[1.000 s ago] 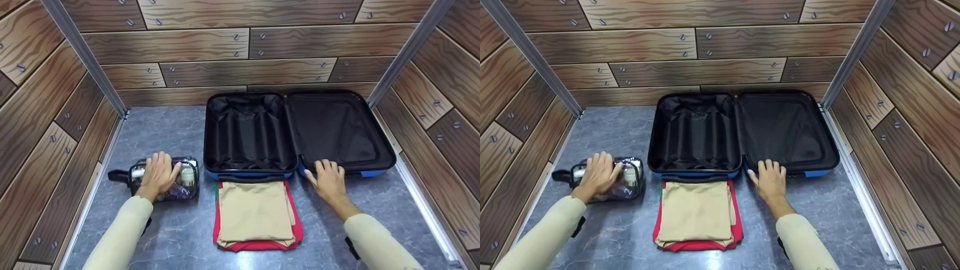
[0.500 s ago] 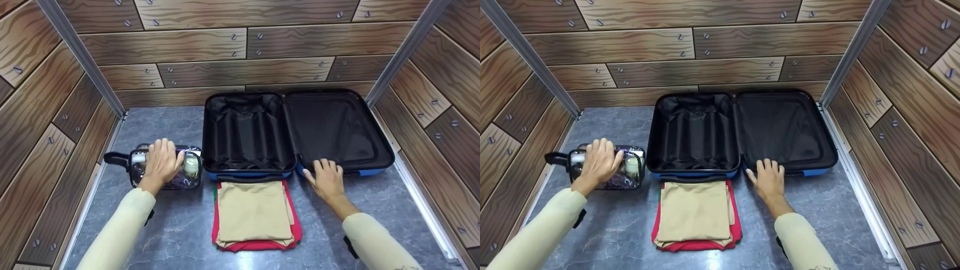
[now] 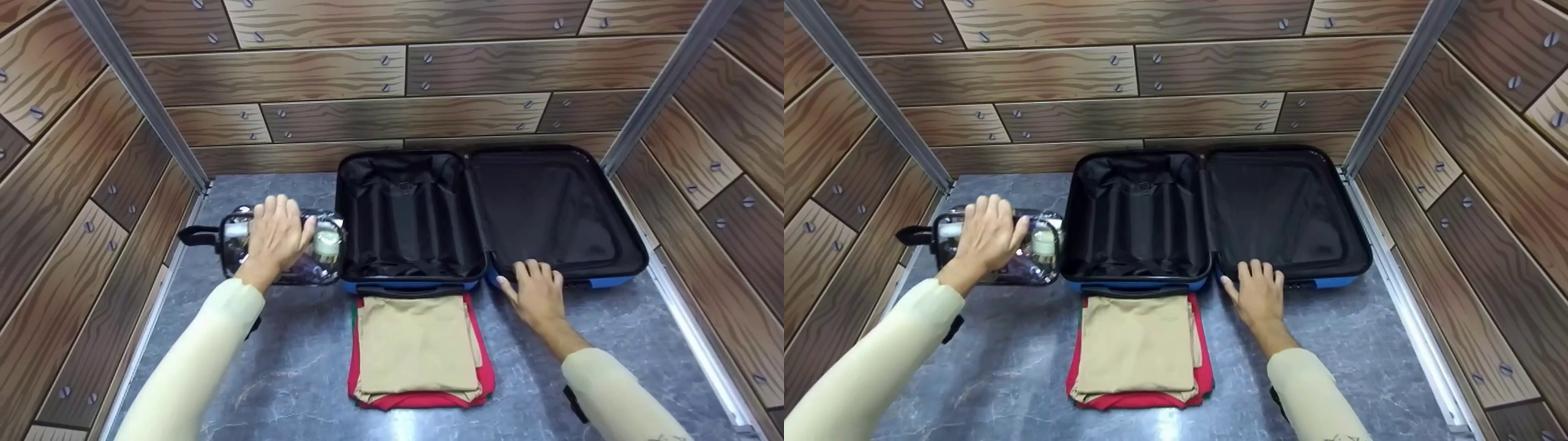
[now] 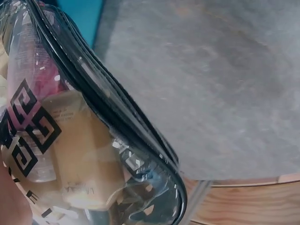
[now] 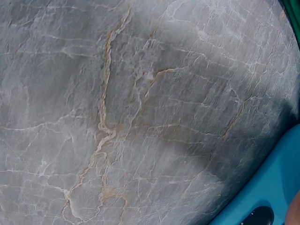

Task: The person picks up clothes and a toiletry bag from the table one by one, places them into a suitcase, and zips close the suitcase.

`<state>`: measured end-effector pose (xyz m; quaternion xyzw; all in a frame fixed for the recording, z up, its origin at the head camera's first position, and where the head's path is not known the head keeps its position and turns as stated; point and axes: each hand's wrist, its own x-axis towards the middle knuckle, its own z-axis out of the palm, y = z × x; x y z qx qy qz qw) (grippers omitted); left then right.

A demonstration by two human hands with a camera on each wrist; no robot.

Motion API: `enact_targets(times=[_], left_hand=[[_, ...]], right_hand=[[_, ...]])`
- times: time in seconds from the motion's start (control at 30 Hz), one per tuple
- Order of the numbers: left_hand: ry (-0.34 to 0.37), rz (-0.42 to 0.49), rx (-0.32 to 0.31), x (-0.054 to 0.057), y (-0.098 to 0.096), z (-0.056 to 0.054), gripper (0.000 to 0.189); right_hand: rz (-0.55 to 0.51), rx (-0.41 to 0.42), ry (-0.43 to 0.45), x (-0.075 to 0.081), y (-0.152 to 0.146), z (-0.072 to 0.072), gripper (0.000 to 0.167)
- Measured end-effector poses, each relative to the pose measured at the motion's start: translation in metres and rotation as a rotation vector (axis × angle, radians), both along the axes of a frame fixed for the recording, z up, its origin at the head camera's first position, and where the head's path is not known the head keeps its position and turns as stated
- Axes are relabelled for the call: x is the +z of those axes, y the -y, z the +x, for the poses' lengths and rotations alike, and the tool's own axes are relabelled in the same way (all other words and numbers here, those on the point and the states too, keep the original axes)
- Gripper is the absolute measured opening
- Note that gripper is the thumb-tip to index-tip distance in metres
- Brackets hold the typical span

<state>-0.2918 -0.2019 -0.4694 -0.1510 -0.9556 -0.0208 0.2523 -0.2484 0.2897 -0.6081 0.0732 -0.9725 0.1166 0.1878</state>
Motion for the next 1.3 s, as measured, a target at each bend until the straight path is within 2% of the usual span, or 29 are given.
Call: enact_targets(times=[0.13, 0.27, 0.47, 0.67, 0.83, 0.97, 1.1, 1.2, 1.3], left_hand=[[0.035, 0.033, 0.0, 0.01, -0.022, -0.007, 0.041], [0.088, 0.031, 0.005, 0.013, -0.049, -0.013, 0.041], [0.123, -0.002, -0.013, 0.005, -0.097, -0.026, 0.046], [0.129, -0.035, -0.022, -0.002, -0.139, -0.037, 0.047], [0.144, 0.008, -0.023, -0.008, -0.168, -0.043, 0.047], [0.19, 0.051, -0.034, -0.025, -0.182, -0.046, 0.047], [0.233, 0.043, -0.03, -0.043, -0.184, -0.046, 0.047], [0.247, 0.045, -0.046, -0.048, -0.182, -0.046, 0.045], [0.263, 0.071, -0.106, -0.049, -0.181, -0.047, 0.047]], right_hand=[[0.009, -0.004, -0.018, 0.0, -0.002, 0.0, 0.048], [0.01, -0.004, -0.015, -0.002, -0.001, 0.0, 0.048], [0.016, -0.016, -0.016, -0.003, -0.001, 0.001, 0.047], [0.024, -0.014, -0.03, -0.004, 0.0, 0.0, 0.046], [0.028, -0.02, -0.029, -0.003, 0.001, 0.001, 0.046], [0.025, -0.021, -0.031, -0.002, 0.002, 0.002, 0.045], [0.029, -0.016, -0.003, -0.002, 0.004, 0.004, 0.046], [0.033, -0.018, 0.013, 0.0, 0.004, 0.004, 0.047], [0.032, -0.031, 0.01, 0.002, 0.0, 0.004, 0.047]])
